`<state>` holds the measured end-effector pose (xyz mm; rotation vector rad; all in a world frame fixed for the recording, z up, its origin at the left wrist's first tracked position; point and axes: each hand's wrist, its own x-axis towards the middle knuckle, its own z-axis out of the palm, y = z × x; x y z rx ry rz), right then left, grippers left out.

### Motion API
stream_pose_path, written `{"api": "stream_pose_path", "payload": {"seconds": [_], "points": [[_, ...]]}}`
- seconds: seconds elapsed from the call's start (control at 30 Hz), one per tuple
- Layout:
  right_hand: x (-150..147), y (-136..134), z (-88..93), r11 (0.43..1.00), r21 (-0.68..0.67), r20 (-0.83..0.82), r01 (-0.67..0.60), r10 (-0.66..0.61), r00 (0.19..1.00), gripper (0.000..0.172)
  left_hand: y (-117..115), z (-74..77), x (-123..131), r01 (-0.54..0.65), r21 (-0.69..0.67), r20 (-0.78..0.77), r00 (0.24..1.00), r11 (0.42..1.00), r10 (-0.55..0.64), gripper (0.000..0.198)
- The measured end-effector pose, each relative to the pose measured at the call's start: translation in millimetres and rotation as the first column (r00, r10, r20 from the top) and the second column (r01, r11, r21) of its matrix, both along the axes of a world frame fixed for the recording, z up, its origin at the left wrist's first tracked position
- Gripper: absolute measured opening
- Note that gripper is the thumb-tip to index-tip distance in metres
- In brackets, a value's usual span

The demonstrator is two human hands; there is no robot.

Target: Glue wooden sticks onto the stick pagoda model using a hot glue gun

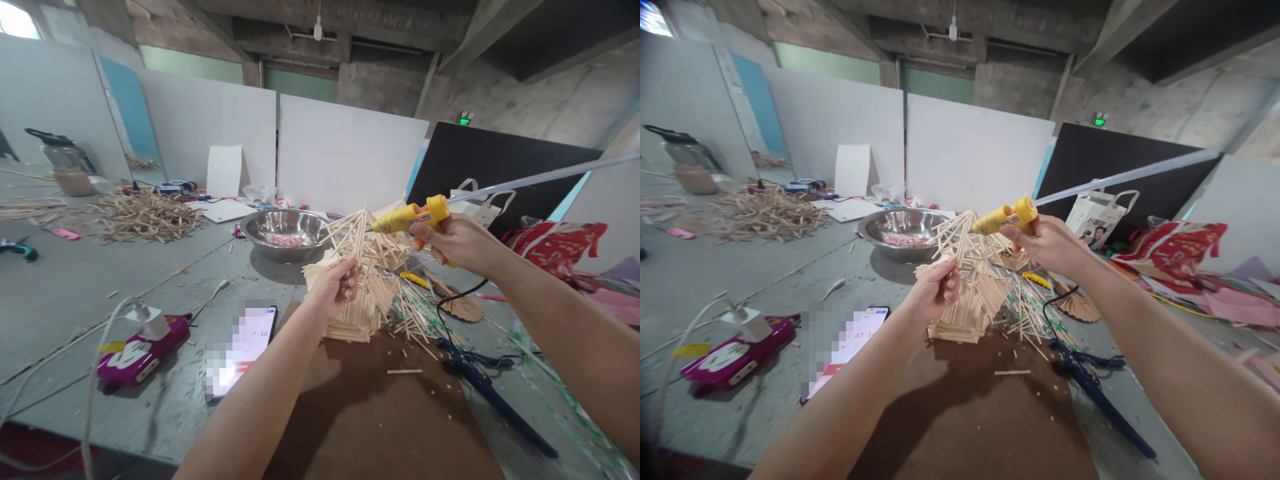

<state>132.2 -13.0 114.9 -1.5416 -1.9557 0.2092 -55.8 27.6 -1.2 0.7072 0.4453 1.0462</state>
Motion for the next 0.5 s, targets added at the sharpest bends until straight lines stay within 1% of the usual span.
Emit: {"api": "stream_pose_path", "payload": {"seconds": [0.2, 0.37, 0.5], "points": [[2.6, 0.7, -0.6, 1.0, -0.014, 0.014, -0.004, 0.004, 1.0, 0.04, 0.3, 1.2, 0.3, 0.003, -0.019, -0.014, 1.0, 1.0, -0.003, 0.028], [2.0, 0.2, -0.3, 0.999, -0.038, 0.043, 0.019, -0.017, 0.999, 0.041, 0.6, 2.5, 0.8, -0.003, -0.014, -0.016, 1.0, 1.0, 0.003, 0.028], [3.6, 1.1, -2.0, 0.999, -0.011, 0.027, -0.03, 0.03, 0.999, 0.041, 0.8, 3.0, 0.8, 0.001, -0.009, -0.023, 1.0, 1.0, -0.001, 0.029]]}}
